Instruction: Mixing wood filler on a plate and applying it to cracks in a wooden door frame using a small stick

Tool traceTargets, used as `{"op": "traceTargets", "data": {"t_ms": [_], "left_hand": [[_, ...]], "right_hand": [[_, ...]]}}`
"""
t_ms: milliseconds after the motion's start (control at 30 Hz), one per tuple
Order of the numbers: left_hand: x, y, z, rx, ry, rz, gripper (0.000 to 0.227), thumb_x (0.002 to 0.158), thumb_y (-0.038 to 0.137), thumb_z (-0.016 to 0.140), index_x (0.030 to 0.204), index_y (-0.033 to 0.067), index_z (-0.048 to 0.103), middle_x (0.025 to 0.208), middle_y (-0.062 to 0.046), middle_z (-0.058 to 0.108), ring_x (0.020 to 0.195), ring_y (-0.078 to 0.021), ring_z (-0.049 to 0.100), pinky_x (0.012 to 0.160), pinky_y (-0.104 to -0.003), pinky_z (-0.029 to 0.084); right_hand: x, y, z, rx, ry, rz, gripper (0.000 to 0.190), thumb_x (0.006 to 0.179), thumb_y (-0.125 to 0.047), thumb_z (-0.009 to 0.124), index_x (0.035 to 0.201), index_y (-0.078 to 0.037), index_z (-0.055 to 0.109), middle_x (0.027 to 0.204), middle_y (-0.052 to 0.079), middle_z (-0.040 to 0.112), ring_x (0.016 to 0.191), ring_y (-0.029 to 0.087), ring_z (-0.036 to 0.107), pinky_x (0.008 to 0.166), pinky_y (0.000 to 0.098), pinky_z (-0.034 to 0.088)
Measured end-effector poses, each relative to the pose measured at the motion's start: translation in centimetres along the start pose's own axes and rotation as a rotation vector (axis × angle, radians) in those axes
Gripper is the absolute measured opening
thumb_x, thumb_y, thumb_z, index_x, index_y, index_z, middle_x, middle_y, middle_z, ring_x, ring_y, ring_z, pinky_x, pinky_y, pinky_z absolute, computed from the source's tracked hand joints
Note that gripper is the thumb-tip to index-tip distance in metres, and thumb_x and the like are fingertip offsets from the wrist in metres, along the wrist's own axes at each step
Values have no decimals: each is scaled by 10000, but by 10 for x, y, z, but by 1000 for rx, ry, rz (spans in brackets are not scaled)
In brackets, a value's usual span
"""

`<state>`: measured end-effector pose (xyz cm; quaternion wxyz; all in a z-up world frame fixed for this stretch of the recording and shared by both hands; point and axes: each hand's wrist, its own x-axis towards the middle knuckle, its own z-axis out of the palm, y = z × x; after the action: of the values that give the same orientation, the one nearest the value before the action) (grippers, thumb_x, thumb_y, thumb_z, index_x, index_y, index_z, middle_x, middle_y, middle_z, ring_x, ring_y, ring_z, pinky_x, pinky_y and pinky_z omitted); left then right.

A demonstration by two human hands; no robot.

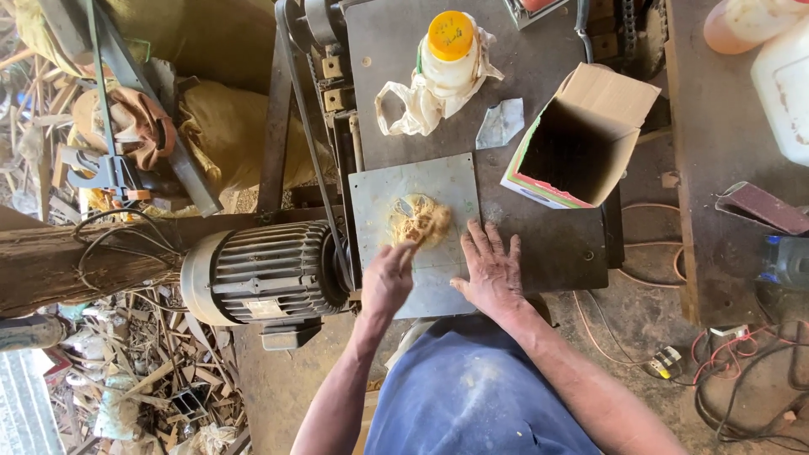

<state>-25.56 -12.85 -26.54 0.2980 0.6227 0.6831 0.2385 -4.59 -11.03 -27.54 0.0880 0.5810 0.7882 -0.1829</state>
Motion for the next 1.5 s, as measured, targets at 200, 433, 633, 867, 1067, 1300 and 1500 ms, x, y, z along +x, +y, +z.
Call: {"op": "traceTargets", "data": {"t_ms": [200, 433, 633, 867, 1067, 1300, 1500], "left_hand": [[-18, -17, -48, 159, 75, -18, 186, 947, 184, 676, 1076, 285, 763, 715, -76, 551, 618, -324, 663, 575, -439, 564], [-5, -10, -38, 280, -8, 71, 242, 970, 193, 621, 1060, 355, 775, 683, -22, 568, 525, -248, 644, 524, -391, 589], [-9, -16, -64, 297, -42, 155, 154, 980, 273, 625, 991, 331, 767, 676, -23, 549, 525, -286, 660, 488, -419, 572], [25, -39, -93, 390, -112, 245, 201, 1032, 294, 586, 1012, 317, 784, 731, 6, 606, 550, -194, 639, 530, -349, 590], [52, -70, -115, 439, -289, 356, 155, 988, 310, 626, 949, 257, 767, 768, -31, 656, 645, -277, 681, 595, -427, 614], [99, -60, -111, 492, -238, 511, 193, 1023, 350, 567, 896, 257, 678, 814, -2, 565, 728, -249, 657, 613, -385, 584], [67, -72, -89, 474, -266, 491, 187, 1002, 309, 565, 875, 264, 695, 791, -8, 603, 683, -244, 663, 546, -377, 571]], "right_hand": [[1, 0, -6, 31, -22, 15, 913, 724, -575, 816, 1460, -144, 491, 1660, 51, 302, 1506, 311, 314, 1148, 677, 292], [0, 2, 1, 17, -10, -5, 920, 717, -581, 816, 1456, -139, 492, 1662, 54, 298, 1505, 318, 310, 1144, 681, 301], [1, 3, 3, 2, 8, 0, 932, 713, -600, 811, 1459, -142, 489, 1658, 57, 306, 1507, 315, 311, 1140, 681, 309], [0, 5, 7, 10, 18, -23, 921, 720, -593, 807, 1457, -133, 500, 1676, 60, 272, 1513, 326, 296, 1138, 688, 306], [2, 6, 9, 11, 22, -28, 927, 723, -595, 804, 1461, -128, 492, 1674, 75, 269, 1510, 336, 304, 1132, 699, 310], [0, 4, 6, -4, 22, -19, 922, 716, -575, 807, 1465, -138, 494, 1672, 62, 298, 1514, 321, 318, 1134, 702, 312], [1, 3, -1, 6, -14, -7, 916, 738, -564, 800, 1479, -140, 467, 1686, 62, 261, 1513, 324, 319, 1141, 704, 307]]}}
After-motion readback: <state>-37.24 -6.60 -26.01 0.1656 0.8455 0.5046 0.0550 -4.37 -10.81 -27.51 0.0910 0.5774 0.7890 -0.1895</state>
